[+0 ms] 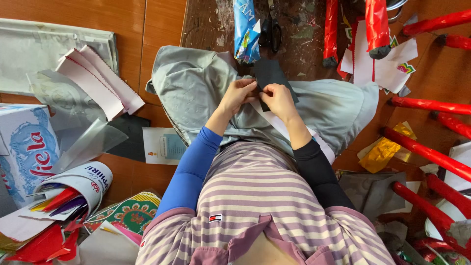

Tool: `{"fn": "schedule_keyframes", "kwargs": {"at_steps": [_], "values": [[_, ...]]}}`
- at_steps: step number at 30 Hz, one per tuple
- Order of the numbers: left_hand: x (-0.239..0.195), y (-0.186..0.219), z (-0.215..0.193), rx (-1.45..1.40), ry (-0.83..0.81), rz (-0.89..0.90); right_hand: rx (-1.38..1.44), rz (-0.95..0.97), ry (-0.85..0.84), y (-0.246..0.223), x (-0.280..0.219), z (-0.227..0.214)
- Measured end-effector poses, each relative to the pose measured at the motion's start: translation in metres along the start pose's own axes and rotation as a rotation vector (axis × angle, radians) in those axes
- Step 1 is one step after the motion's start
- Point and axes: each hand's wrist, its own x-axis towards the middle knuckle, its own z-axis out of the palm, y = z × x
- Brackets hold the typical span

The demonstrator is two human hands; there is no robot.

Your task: Apply glue and red paper strips to a structural giraffe model.

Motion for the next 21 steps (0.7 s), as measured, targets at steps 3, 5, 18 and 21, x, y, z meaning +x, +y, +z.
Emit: {"fn": "schedule_keyframes", "kwargs": {"at_steps": [3, 5, 18, 21], "values": [[-0.004, 0.004, 0.001, 0.077, 0.011, 0.025, -0.026, -0.001, 0.028, -0.008, -0.006, 0.002], [-0.002, 0.000, -0.002, 0.072, 0.016, 0.032, 0.002, 0.050, 0.027, -0.016, -0.008, 0.002], [0.002, -0.011, -0.014, 0.225, 0.253, 0.159, 0.054, -0.009, -0.291, -0.063, -0.022, -0.015], [-0.025, 0.013, -0.020, 0.318, 0.194, 0.063, 0.643, -0.683, -0.805, -0.130, -0.049, -0.071]]}}
